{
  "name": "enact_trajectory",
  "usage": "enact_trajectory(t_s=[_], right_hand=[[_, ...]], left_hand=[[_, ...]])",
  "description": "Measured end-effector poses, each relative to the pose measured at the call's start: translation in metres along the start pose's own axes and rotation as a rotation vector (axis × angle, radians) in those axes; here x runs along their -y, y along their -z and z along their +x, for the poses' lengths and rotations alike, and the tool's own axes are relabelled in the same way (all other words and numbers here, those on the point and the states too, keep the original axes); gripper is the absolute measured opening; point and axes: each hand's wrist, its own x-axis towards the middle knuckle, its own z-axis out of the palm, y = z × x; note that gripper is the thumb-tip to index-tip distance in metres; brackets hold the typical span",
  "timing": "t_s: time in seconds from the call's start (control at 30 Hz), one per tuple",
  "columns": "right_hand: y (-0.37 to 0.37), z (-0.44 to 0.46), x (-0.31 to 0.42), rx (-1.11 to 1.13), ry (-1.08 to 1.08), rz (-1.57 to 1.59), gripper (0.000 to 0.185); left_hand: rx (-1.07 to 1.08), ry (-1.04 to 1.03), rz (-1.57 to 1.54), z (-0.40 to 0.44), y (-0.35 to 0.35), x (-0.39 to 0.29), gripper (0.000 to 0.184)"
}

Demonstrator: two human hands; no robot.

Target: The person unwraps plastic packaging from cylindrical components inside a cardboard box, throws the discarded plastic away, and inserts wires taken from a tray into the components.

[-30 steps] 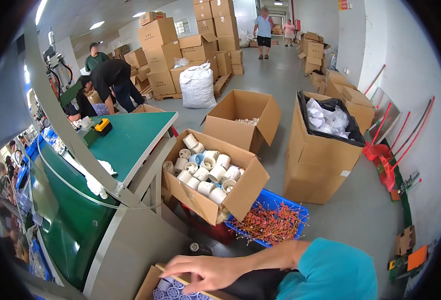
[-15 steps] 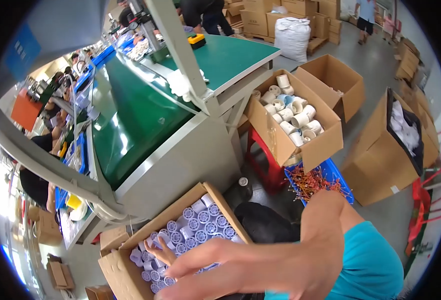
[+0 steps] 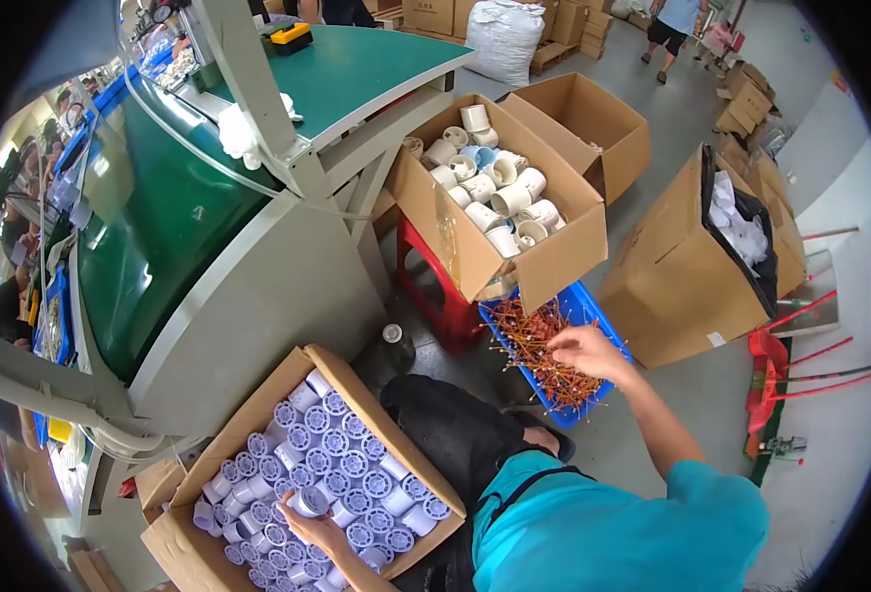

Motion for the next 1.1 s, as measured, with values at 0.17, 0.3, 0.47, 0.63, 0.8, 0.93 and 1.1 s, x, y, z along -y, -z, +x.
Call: enact_trajectory(t_s=[0.17, 0.3, 0.47, 0.63, 0.8, 0.93, 1.1], right_hand=[[-0.037, 0.000, -0.041, 0.052, -0.055, -0.116, 0.022], [-0.076, -0.032, -0.053, 0.319, 0.046, -0.181, 0.022], [-0.122, -0.124, -0.141, 0.245, -0.216, -0.082, 0.026], [-0.120, -0.242, -0.199, 0.114, -0.704, 0.044, 0.045], [-0.154, -0.283, -0.185, -0.050, -0.704, -0.068, 0.068], [-0.164, -0.281, -0.180, -0.110, -0.909, 0.134, 0.066], [-0.090, -0.225, -0.141, 0.489, -0.792, -0.427, 0.045]], left_hand=[[0.056, -0.004, -0.030, 0.002, 0.002, 0.020, 0.042], [0.014, 0.021, -0.014, 0.002, 0.007, 0.016, 0.041], [0.072, -0.014, -0.018, 0.003, 0.013, 0.021, 0.036], [-0.018, -0.062, -0.074, 0.014, 0.033, 0.044, 0.033], [-0.050, -0.029, -0.103, 0.015, 0.015, 0.041, 0.037], [-0.086, 0.006, -0.105, 0.006, 0.000, 0.033, 0.038], [-0.047, 0.058, -0.163, 0.002, -0.003, 0.010, 0.050]])
